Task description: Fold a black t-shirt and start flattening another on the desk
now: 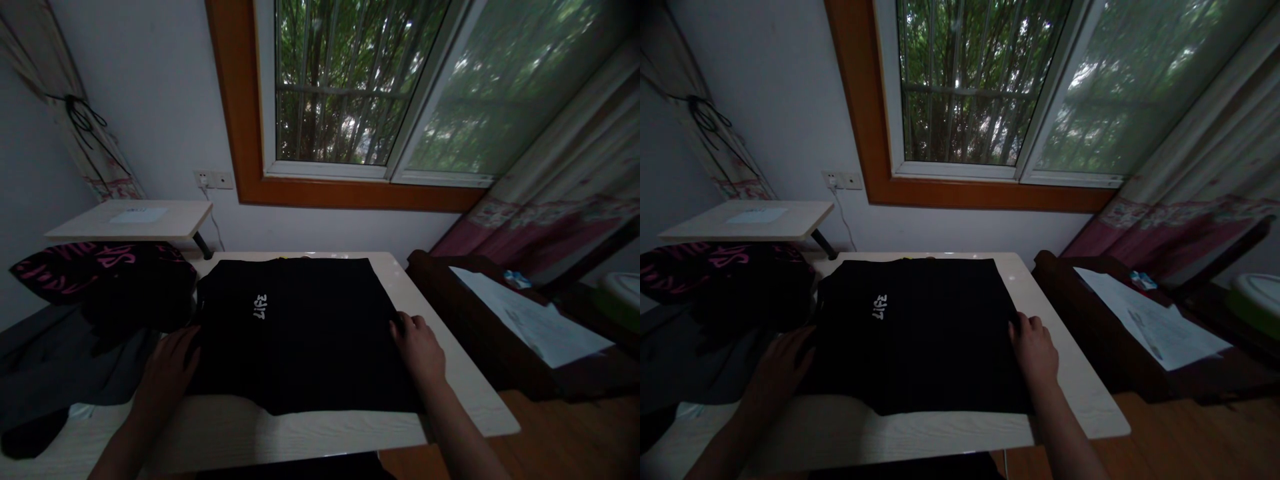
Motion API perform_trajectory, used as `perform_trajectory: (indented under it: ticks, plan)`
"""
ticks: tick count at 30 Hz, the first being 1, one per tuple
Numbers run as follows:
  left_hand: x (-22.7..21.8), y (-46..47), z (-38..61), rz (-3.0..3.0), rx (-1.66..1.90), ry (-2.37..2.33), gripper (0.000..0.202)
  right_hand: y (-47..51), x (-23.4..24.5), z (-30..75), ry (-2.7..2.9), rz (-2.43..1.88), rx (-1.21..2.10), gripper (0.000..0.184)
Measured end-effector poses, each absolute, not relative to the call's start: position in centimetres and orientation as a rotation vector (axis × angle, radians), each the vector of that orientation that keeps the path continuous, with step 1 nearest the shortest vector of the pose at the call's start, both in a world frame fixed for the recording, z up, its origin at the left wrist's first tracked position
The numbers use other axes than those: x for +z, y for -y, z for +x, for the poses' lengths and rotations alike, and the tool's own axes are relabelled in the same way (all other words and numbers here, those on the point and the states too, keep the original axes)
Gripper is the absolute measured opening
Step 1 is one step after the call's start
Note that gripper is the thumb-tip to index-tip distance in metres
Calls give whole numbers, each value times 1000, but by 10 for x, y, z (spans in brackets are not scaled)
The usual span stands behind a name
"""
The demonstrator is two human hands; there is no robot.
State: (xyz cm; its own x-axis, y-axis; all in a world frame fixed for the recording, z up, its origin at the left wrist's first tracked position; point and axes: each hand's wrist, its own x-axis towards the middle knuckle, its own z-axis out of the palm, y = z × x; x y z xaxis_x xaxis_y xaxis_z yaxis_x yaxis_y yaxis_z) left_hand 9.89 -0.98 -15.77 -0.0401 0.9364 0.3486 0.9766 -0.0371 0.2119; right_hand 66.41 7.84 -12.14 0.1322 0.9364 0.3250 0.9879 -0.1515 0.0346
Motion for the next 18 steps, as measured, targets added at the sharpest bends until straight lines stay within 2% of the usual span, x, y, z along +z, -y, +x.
perform_trajectory:
  ticks: [5, 9, 13, 18]
  plan:
    - [-157, 9, 97, -2158, -674, 2078, 47, -73, -123, 677, 1913, -2218, -267, 44]
    - [-159, 7, 94, -2126, -718, 2106, 48, -75, -122, 699, 1866, -2240, 166, 46]
    - [-160, 6, 93, -2026, -757, 2162, 48, -78, -118, 718, 1885, -2273, 593, 40]
    - [-155, 10, 96, -1963, -740, 2276, 52, -76, -117, 730, 1878, -2241, 775, 34]
